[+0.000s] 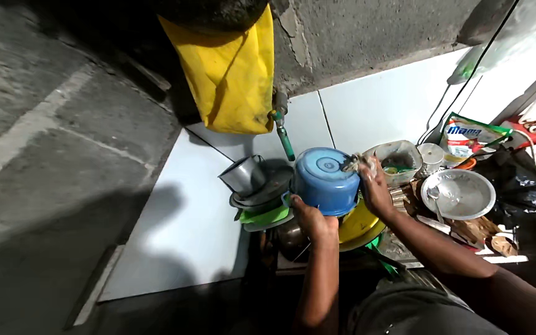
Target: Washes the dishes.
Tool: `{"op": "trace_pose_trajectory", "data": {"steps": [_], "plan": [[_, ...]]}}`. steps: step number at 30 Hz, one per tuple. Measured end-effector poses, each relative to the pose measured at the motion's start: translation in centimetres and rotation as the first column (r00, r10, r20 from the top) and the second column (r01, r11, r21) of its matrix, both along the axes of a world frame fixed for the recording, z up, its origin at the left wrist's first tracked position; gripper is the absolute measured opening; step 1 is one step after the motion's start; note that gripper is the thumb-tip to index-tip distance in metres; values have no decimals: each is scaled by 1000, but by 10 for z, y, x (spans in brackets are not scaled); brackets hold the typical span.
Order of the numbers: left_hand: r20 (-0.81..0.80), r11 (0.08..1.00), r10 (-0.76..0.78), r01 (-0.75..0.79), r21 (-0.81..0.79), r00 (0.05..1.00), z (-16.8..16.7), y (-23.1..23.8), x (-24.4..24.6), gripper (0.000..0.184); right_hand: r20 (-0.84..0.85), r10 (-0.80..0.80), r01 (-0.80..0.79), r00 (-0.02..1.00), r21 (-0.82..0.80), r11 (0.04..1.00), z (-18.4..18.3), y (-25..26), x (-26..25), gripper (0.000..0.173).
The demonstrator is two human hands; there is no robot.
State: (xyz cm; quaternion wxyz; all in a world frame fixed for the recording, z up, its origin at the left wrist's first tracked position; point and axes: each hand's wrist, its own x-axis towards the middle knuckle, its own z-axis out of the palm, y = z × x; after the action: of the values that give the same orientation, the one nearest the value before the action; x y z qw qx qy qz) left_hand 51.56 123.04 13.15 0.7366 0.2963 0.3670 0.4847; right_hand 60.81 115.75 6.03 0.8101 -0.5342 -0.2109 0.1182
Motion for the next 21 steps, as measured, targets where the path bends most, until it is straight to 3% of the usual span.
{"op": "trace_pose_trajectory", "data": {"steps": [2,5,8,10,12,14,17,19,21], "plan": [[7,1000,-7,7,3,1000,7,-7,5,45,270,-100,101,958,12,995,-6,0,-16,36],[-73,992,-18,27,124,997,11,-15,10,42,691,-113,192,714,-37,981,3,2,-23,23],[-204,906,1,86,414,979,5,-14,12,38,850,-4,262,526,-158,952,44,5,-16,23],[-296,795,-9,186,578,955,-4,-12,9,42,834,165,211,526,-316,925,78,8,-2,29],[-394,730,14,260,632,919,-5,-10,6,45,718,271,51,640,-392,919,99,14,16,32],[-426,729,5,288,621,904,5,-3,7,47,642,249,-43,725,-319,947,105,13,24,32],[-343,767,-78,276,579,936,21,11,8,44,612,149,-97,776,-118,988,87,10,14,32],[-311,780,-130,290,554,942,26,10,4,39,388,195,-143,901,-159,977,79,11,21,39],[-317,765,-141,306,567,938,30,7,2,36,186,259,-209,948,-251,945,77,16,34,45]]}}
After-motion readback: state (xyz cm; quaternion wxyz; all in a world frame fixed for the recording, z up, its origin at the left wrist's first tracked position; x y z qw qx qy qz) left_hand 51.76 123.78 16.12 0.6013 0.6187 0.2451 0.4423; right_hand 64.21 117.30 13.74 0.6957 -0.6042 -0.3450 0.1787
